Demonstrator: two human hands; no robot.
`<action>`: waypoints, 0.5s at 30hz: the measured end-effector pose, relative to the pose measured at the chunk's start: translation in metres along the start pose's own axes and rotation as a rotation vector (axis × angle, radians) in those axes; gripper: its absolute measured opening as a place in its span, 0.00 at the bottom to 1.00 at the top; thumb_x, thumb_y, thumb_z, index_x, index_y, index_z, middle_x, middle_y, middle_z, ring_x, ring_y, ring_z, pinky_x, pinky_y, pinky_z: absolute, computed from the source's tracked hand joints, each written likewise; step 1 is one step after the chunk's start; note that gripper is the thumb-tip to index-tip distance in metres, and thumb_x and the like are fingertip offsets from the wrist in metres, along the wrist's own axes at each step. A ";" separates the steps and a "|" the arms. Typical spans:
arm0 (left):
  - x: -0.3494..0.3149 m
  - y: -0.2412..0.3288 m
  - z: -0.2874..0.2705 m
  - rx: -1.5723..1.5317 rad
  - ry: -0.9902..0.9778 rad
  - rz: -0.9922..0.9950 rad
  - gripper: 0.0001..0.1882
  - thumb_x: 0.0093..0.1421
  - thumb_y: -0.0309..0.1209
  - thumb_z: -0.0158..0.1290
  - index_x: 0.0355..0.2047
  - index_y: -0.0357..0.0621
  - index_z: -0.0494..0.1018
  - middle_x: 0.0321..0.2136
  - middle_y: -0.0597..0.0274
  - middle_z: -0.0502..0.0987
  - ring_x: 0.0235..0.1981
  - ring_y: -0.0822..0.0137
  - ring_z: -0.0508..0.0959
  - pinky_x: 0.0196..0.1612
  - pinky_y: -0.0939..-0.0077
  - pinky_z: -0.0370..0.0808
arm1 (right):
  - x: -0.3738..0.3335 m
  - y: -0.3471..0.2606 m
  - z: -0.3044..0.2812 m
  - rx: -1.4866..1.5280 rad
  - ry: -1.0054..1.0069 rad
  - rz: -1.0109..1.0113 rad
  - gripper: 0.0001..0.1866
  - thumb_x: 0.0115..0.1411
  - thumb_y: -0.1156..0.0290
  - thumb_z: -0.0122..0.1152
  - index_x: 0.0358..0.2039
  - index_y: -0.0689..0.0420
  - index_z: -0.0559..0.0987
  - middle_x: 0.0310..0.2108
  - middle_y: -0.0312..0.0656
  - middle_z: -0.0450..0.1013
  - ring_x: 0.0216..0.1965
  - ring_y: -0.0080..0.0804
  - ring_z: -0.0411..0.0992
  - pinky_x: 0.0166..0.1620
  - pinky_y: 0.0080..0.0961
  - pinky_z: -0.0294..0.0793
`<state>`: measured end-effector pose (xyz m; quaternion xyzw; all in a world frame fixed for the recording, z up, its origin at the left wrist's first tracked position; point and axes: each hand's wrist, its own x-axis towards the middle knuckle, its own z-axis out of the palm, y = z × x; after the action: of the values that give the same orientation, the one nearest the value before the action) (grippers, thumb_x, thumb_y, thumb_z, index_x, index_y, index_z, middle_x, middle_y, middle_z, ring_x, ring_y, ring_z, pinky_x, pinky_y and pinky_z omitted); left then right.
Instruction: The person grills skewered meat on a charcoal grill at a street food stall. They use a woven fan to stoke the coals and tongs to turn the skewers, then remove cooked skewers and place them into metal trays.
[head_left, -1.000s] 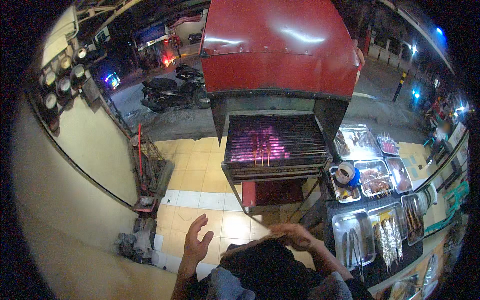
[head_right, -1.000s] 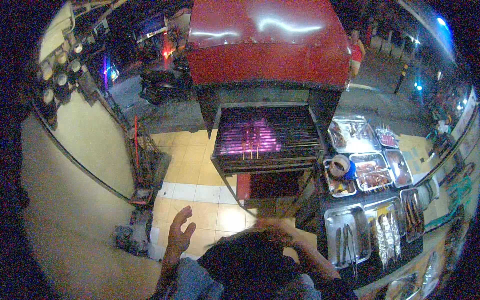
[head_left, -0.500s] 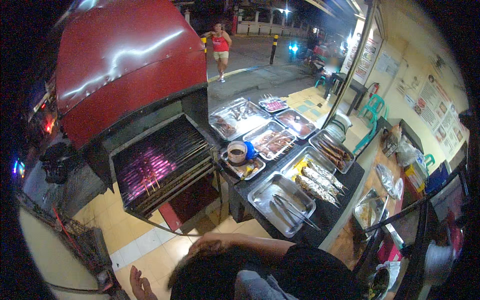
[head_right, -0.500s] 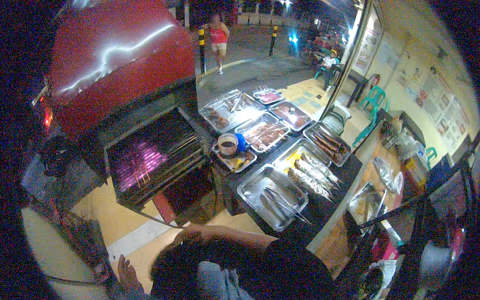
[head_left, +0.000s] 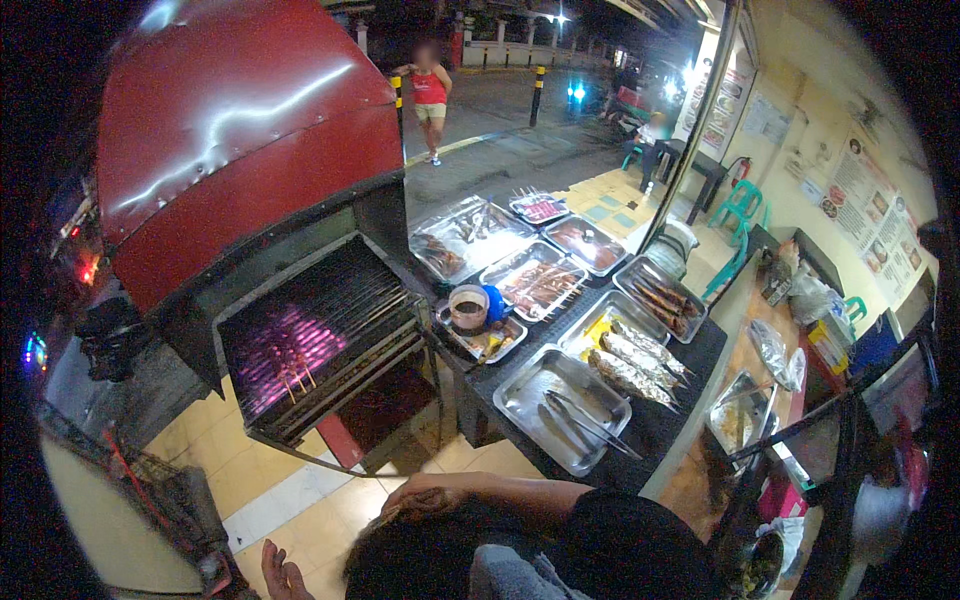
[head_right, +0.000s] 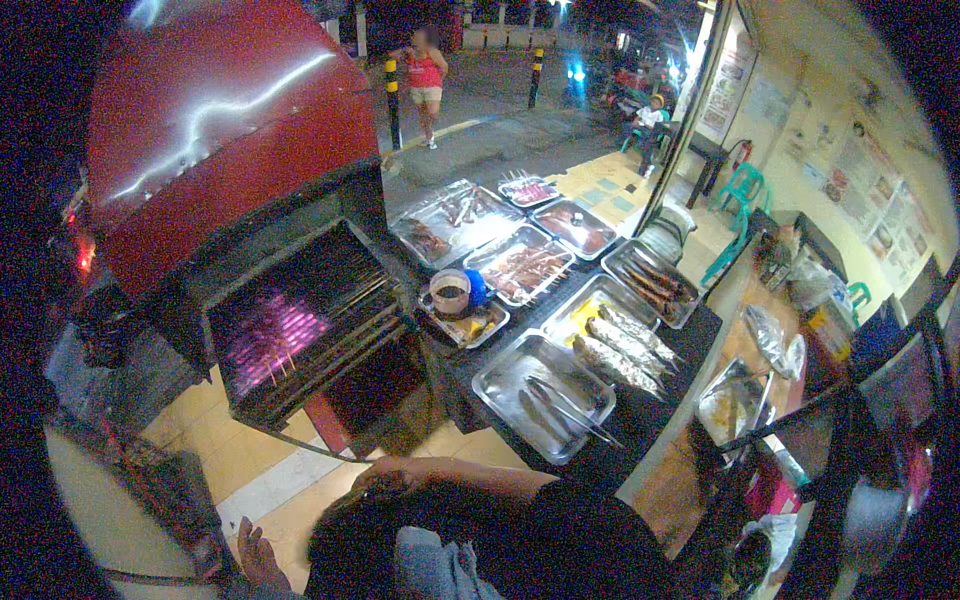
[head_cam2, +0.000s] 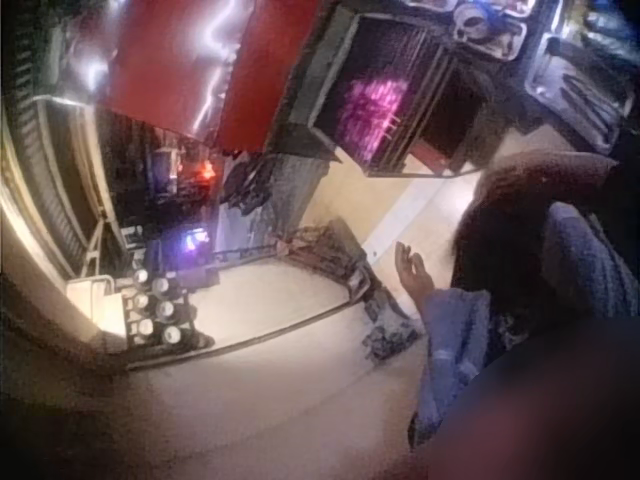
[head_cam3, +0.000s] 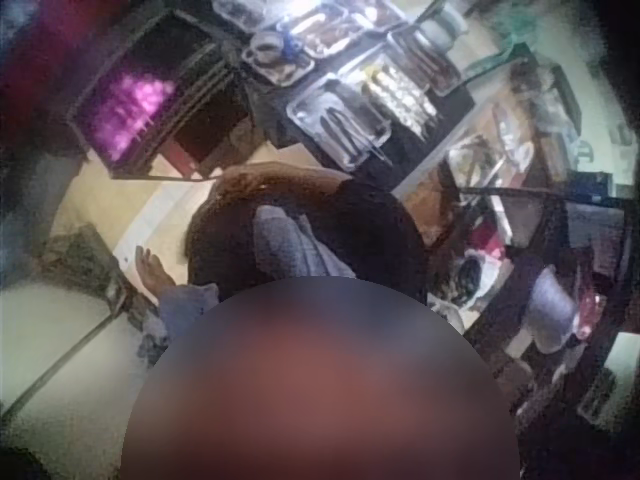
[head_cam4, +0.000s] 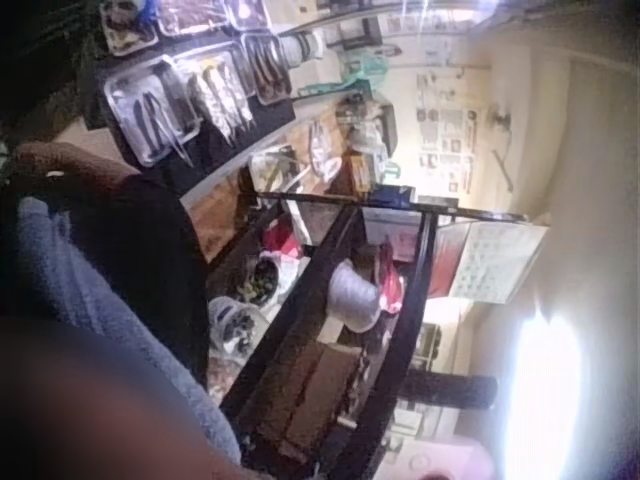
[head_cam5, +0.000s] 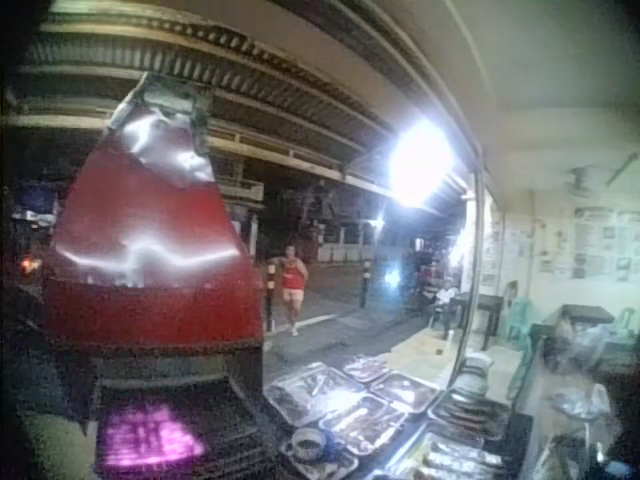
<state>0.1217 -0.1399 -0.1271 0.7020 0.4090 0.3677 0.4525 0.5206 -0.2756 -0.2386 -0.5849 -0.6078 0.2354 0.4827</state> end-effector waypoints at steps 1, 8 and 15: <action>0.003 -0.002 -0.002 -0.030 0.021 0.016 0.26 0.69 0.28 0.57 0.65 0.33 0.67 0.60 0.47 0.74 0.59 0.55 0.76 0.61 0.64 0.72 | -0.002 0.008 -0.008 -0.039 0.100 -0.010 0.14 0.69 0.61 0.57 0.44 0.58 0.82 0.41 0.41 0.80 0.40 0.40 0.78 0.47 0.37 0.77; 0.009 -0.026 -0.007 0.051 -0.039 -0.141 0.25 0.69 0.22 0.49 0.67 0.38 0.66 0.68 0.53 0.68 0.62 0.57 0.73 0.64 0.62 0.69 | 0.024 -0.034 -0.165 0.390 1.517 -0.103 0.12 0.70 0.61 0.60 0.42 0.58 0.81 0.35 0.36 0.78 0.39 0.25 0.75 0.42 0.24 0.76; 0.015 -0.011 0.011 -0.022 -0.084 -0.005 0.26 0.69 0.26 0.54 0.66 0.39 0.67 0.66 0.54 0.70 0.61 0.58 0.74 0.63 0.63 0.70 | 0.008 -0.028 -0.025 0.151 -0.254 -0.022 0.18 0.69 0.54 0.60 0.40 0.58 0.81 0.39 0.40 0.79 0.45 0.35 0.76 0.48 0.37 0.74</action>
<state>0.1344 -0.1272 -0.1386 0.7109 0.3873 0.3411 0.4778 0.5299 -0.2805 -0.2018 -0.5058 -0.6508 0.3474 0.4471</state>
